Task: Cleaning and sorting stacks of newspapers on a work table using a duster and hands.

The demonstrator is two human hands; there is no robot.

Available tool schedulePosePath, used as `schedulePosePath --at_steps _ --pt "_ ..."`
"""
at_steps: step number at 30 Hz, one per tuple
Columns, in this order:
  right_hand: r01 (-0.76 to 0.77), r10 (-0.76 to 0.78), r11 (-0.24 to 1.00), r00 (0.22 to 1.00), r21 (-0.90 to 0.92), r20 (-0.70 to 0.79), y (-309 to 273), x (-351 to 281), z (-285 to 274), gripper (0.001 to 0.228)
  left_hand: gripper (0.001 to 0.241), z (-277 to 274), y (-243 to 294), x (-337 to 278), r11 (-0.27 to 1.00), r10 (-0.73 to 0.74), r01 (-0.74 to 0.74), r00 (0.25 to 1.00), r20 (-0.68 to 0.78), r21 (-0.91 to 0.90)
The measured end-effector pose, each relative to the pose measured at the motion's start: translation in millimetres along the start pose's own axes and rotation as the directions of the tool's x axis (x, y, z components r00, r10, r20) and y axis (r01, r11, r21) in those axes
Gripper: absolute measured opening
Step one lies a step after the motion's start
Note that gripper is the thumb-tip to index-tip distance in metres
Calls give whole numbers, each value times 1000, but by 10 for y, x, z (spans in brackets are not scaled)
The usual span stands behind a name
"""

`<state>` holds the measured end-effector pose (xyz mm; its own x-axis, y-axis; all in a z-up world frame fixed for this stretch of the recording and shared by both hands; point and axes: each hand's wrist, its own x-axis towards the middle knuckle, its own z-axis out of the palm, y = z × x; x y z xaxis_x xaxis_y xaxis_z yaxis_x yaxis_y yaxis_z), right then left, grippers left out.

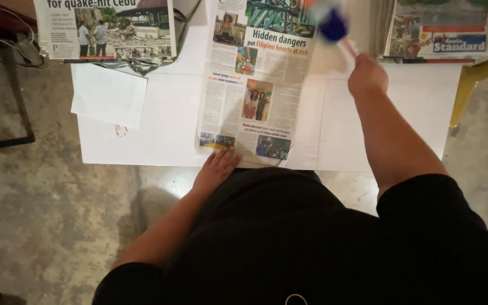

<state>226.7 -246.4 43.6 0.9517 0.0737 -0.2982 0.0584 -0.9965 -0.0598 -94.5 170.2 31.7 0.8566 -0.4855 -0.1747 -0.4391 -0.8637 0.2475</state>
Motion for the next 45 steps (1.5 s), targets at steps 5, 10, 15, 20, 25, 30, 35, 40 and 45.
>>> schedulePosePath --at_steps 5,10,15,20,25,30,35,40,45 --pt "145 -145 989 989 29 -13 -379 -374 409 32 68 14 -42 -20 1000 17 -17 1000 -8 6" --pt "617 -521 787 692 -34 499 -652 -896 143 38 70 101 -94 -20 998 18 -20 999 39 56" --pt "22 -22 999 1000 35 0 105 -420 349 25 66 104 -118 -36 981 69 -60 997 -38 185" --pt "-65 62 997 994 32 86 -274 -986 163 27 67 86 -162 7 984 77 -67 996 -51 167" --pt "370 -357 928 854 39 378 -98 -1733 645 36 70 98 -173 2 998 58 -56 997 49 -36" --pt "-163 162 987 959 -12 233 393 -1735 327 30 68 343 -222 -26 990 9 -11 1000 14 143" --pt "-404 388 904 912 137 131 162 -1695 28 25 65 213 -200 21 992 15 -19 999 31 129" --pt "-499 459 857 852 129 252 -73 -1547 217 35 64 104 -176 43 997 4 -8 999 48 73" --pt "-127 107 987 977 -101 -187 -351 -1200 700 61 68 122 -139 23 997 2 -8 997 76 79"
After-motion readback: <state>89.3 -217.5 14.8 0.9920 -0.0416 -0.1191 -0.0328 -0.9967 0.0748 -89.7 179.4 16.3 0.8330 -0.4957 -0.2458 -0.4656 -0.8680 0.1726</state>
